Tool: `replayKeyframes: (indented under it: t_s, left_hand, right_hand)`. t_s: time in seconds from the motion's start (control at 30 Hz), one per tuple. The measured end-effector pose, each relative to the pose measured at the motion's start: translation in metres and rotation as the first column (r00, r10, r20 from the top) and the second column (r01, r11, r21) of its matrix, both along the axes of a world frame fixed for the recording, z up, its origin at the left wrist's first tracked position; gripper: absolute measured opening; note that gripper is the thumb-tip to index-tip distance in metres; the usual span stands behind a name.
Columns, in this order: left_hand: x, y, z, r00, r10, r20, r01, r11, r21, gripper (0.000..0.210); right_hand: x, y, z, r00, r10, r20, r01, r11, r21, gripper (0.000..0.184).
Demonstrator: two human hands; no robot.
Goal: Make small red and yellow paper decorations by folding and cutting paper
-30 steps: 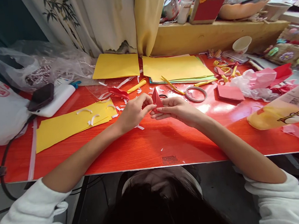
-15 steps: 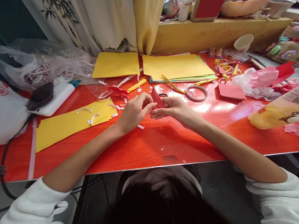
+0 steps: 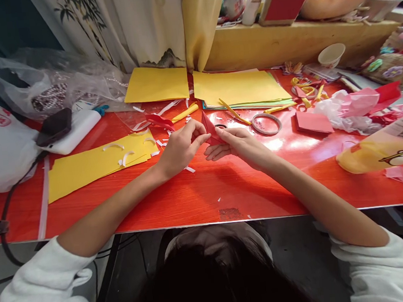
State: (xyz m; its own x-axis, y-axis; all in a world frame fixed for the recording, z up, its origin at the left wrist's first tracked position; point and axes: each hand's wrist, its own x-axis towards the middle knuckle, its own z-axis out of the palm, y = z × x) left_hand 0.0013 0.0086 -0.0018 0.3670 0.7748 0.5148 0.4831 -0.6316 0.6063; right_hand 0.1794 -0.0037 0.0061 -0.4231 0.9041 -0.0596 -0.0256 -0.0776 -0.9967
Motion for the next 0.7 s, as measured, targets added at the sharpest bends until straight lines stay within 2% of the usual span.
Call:
replayKeyframes:
  t_s: [0.17,0.43,0.57,0.7]
  left_hand:
    - [0.0001,0.0,-0.0013,1.0,-0.012,0.007,0.012,1.0,0.015,0.006]
    - [-0.0009,0.0007,-0.0016,1.0,-0.005,0.028,0.004,1.0,0.028,0.005]
    - [-0.0002,-0.0006,-0.0012,0.999,-0.011,0.037,0.01,1.0,0.025,0.004]
    - [0.0009,-0.0013,-0.0011,0.997,-0.044,0.055,0.046,0.998,-0.031,0.003]
  right_hand:
    - [0.0016,0.0027,-0.0009,0.999,0.005,0.047,-0.005,1.0,-0.007,0.031]
    - [0.0005,0.0015,-0.0019,0.998,0.045,-0.047,-0.049,0.994,-0.099,0.027]
    - [-0.0014,0.0009,0.0,0.999,0.048,0.018,-0.047,0.997,-0.06,0.025]
    - [-0.0015,0.0017,0.0003,0.997,0.024,0.068,-0.023,1.0,-0.014,0.023]
